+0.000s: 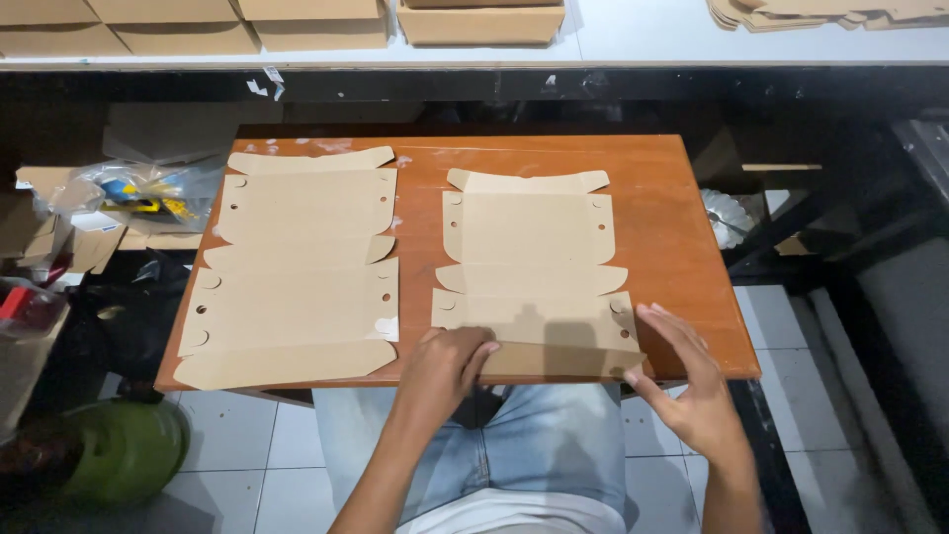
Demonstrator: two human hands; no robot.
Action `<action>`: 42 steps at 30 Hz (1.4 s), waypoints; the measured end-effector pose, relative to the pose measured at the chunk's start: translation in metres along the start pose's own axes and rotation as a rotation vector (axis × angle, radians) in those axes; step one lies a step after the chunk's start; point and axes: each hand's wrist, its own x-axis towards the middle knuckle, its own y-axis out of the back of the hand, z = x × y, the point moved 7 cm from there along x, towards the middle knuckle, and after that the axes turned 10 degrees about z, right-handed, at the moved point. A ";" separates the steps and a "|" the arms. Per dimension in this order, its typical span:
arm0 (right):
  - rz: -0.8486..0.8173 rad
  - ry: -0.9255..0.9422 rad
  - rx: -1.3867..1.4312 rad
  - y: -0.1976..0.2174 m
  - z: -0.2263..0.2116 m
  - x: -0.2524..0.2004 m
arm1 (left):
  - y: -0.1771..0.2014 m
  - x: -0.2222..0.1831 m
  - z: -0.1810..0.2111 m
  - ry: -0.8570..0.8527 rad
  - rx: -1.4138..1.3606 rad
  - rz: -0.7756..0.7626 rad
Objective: Folding flat cardboard templates into 3D boxes by creasing sides and tucking in tabs.
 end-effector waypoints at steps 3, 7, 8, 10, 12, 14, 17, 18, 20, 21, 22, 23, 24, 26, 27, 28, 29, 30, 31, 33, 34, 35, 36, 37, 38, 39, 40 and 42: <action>0.238 0.321 -0.090 -0.013 -0.036 -0.014 | -0.009 0.008 0.000 -0.031 0.084 0.045; -0.159 0.343 -0.183 -0.092 -0.041 -0.040 | -0.025 0.004 0.000 -0.149 0.235 0.129; -0.128 0.460 -0.278 -0.100 -0.050 -0.047 | -0.024 0.003 0.002 -0.159 0.273 0.134; -0.096 0.565 -0.376 -0.114 -0.054 -0.057 | -0.027 0.000 0.002 -0.172 0.305 0.131; -0.020 0.561 -0.602 -0.124 -0.044 -0.060 | -0.035 -0.001 -0.005 -0.206 0.407 0.067; -0.021 0.476 -0.513 -0.108 -0.041 -0.057 | -0.045 -0.001 -0.018 -0.183 0.426 0.002; -0.030 0.351 -0.538 -0.092 -0.010 -0.062 | -0.049 -0.005 -0.023 -0.125 0.411 -0.151; -0.043 0.320 -0.646 -0.087 0.004 -0.060 | -0.047 -0.004 -0.022 -0.081 0.384 -0.232; -0.013 0.335 -0.666 -0.077 0.004 -0.059 | -0.053 -0.004 -0.027 -0.129 0.398 -0.236; 0.012 0.352 -0.680 -0.073 0.002 -0.059 | -0.055 -0.006 -0.030 -0.170 0.416 -0.241; 0.024 0.362 -0.684 -0.078 0.005 -0.058 | -0.054 -0.008 -0.032 -0.177 0.419 -0.228; 0.043 0.413 -0.672 -0.084 0.004 -0.058 | -0.058 -0.012 -0.036 -0.182 0.410 -0.296; 0.055 0.470 -0.658 -0.090 0.004 -0.059 | -0.062 -0.020 -0.040 -0.178 0.400 -0.362; 0.090 0.462 -0.521 -0.088 -0.006 -0.053 | -0.053 -0.023 -0.038 -0.136 0.322 -0.431; 0.117 0.437 -0.380 -0.087 -0.010 -0.050 | -0.051 -0.029 -0.037 -0.097 0.239 -0.514; 0.108 0.456 -0.373 -0.081 -0.014 -0.045 | -0.032 -0.022 -0.034 -0.082 0.244 -0.498; 0.133 0.484 -0.364 -0.074 -0.019 -0.040 | -0.018 -0.019 -0.029 -0.044 0.077 -0.554; 0.152 0.509 -0.359 -0.065 -0.023 -0.038 | -0.005 -0.019 -0.021 -0.008 -0.100 -0.607; 0.139 0.524 -0.355 -0.058 -0.025 -0.032 | 0.008 -0.018 -0.018 0.005 -0.103 -0.592; -0.009 0.508 -0.427 -0.052 -0.025 -0.011 | 0.036 -0.005 -0.010 0.123 -0.356 -0.486; -0.015 0.527 -0.424 -0.047 -0.043 0.003 | 0.043 -0.003 -0.008 0.128 -0.356 -0.466; -0.059 0.545 -0.463 -0.045 -0.059 0.016 | 0.054 0.003 -0.012 0.213 -0.371 -0.367; -0.103 0.559 -0.504 -0.043 -0.075 0.029 | 0.064 0.007 -0.015 0.298 -0.390 -0.271; -0.111 0.574 -0.505 -0.046 -0.075 0.045 | 0.057 0.012 -0.021 0.304 -0.394 -0.256; -0.206 0.430 -0.592 -0.053 -0.061 0.065 | 0.058 0.017 -0.033 0.366 -0.372 -0.088; -0.296 0.282 -0.679 -0.059 -0.047 0.083 | 0.060 0.021 -0.045 0.424 -0.349 0.081; -0.309 0.300 -0.677 -0.067 -0.049 0.091 | 0.044 0.020 -0.059 0.438 -0.349 0.098; -0.406 0.196 -0.647 -0.084 -0.041 0.110 | 0.015 0.018 -0.099 0.588 -0.140 0.109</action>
